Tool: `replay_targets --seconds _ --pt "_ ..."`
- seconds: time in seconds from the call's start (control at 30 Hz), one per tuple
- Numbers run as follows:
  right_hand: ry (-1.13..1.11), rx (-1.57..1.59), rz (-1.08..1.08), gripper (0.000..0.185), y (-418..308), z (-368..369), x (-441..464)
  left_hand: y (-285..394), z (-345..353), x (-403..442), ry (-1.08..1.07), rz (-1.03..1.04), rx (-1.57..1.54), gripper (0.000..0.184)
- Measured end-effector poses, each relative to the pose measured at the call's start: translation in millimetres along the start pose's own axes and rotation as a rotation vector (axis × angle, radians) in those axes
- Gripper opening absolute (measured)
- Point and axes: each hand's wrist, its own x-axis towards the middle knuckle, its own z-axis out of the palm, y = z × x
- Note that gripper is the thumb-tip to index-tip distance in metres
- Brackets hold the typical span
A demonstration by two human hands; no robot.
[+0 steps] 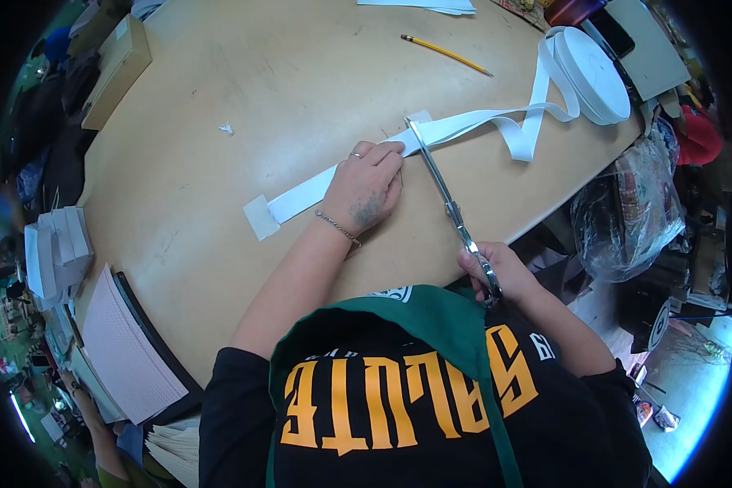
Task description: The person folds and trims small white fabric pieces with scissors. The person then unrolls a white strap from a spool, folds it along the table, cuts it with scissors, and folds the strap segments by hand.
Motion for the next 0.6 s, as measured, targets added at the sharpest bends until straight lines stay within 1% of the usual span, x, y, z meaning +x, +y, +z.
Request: replay_targets --seconds 0.33,0.47,0.6 --pt "0.007 0.043 0.026 0.052 -4.7 -3.3 -1.9 1.6 -0.3 1.1 -0.029 -0.027 0.021 0.018" --pt "-0.007 0.024 0.012 0.05 -2.2 -4.7 0.9 -0.8 0.9 0.9 -0.029 0.006 0.069 0.015" --pt "-0.002 0.028 0.023 0.049 -3.6 -5.4 1.8 3.5 -2.8 3.7 -0.046 -0.021 0.004 0.02"
